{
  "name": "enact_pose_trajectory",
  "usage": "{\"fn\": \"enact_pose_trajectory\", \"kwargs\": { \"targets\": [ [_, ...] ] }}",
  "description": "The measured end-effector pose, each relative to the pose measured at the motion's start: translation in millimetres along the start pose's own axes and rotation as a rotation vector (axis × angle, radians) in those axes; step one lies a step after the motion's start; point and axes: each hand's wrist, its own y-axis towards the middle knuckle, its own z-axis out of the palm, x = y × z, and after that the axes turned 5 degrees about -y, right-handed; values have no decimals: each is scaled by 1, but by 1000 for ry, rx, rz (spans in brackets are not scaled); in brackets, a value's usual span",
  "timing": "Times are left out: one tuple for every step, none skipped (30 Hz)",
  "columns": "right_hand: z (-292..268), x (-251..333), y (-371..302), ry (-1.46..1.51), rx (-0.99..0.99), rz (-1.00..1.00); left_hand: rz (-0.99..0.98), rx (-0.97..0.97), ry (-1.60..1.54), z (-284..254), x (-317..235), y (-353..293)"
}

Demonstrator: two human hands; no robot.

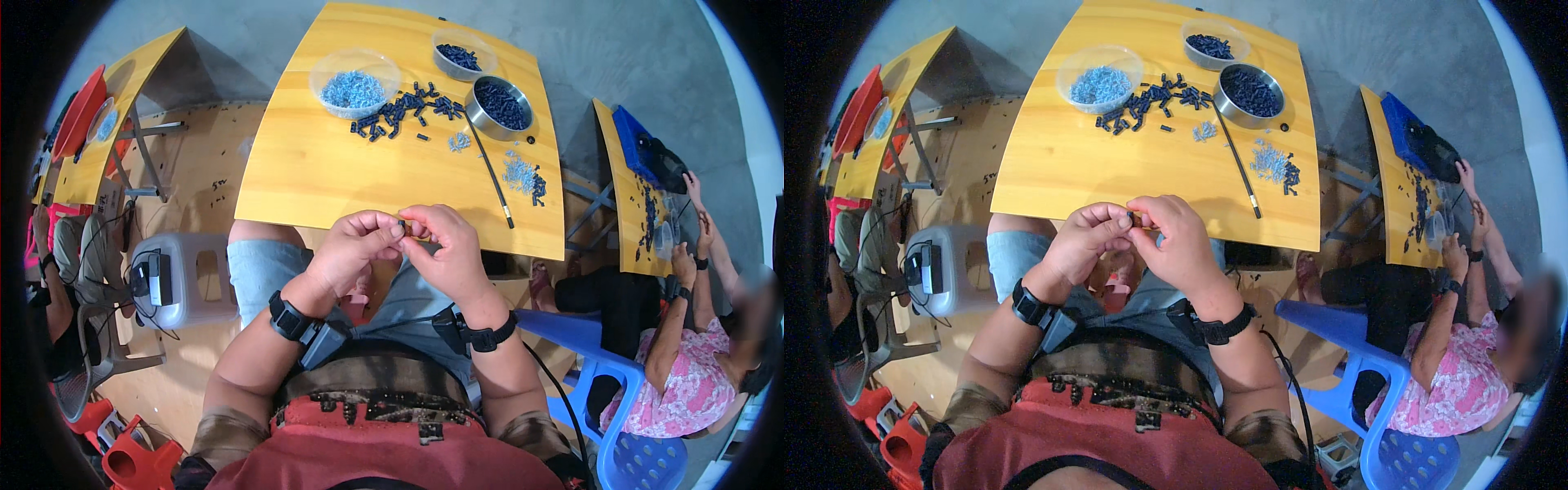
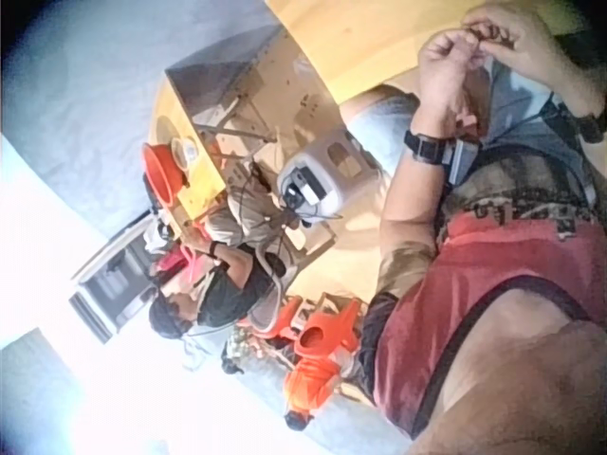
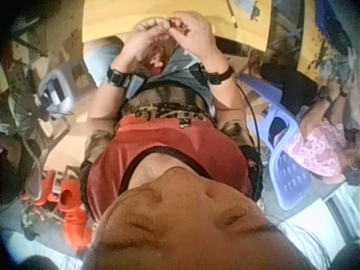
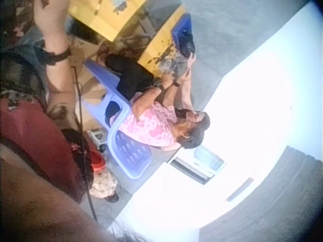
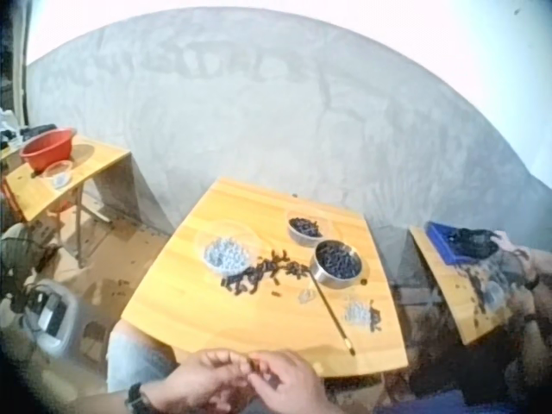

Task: Assembling small plastic and metal components at a workbench.

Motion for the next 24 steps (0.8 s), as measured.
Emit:
{"fn": "enact_pose_trajectory", "kwargs": {
  "targets": [
    [1,-1,0,7,-3,-14,2,3,0,-1,0,1],
    [1,-1,0,14,-6,-28,8,13,7,-3,1,1],
    [1,0,1,12,-6,-30,14,23,13,-4,0,1],
    [0,0,1,2,1,-36,15,24,12,-4,0,1],
    [0,0,2,-6,8,-43,15,26,33,-4,-1,1],
    [0,0,2,-8,9,-44,16,28,53,-3,-2,1],
    [0,-1,2,2,8,-40,18,28,53,-2,-3,0],
    [1,-1,2,13,7,-36,9,16,11,-1,-5,-1],
    [1,-1,2,16,9,-38,0,2,-31,0,-5,-2],
    [2,-1,3,23,10,-27,2,-3,-31,-2,-5,-2],
    [2,0,3,31,11,-16,-4,0,-80,-4,-5,-2],
    [1,-1,3,24,11,-11,-17,13,-134,-5,-4,1],
    [1,-2,3,12,9,-7,-21,19,-139,-6,-3,4],
    [0,-3,3,0,6,-2,-34,27,-162,-7,-2,6],
    [1,-4,3,4,9,-3,-42,26,-181,-7,-1,6],
    [1,-5,3,10,5,-10,-40,23,-181,-7,-1,7],
    [2,-6,3,15,1,-16,-42,24,-179,-6,-2,7],
    [2,-6,3,17,2,-17,-44,25,-177,-6,-2,6],
    [3,-7,3,21,5,-19,-43,23,-178,-6,-2,6],
    [3,-8,3,25,7,-21,-47,25,-175,-6,-3,5],
    [4,-7,3,27,10,-22,-49,25,-172,-7,-3,5],
    [5,-7,3,8,16,-18,-48,22,-173,-8,-3,4],
    [5,-6,3,-11,23,-13,-45,23,-173,-9,-2,4],
    [5,-4,3,-12,23,-13,-43,27,-172,-9,-1,4]
  ]
}}
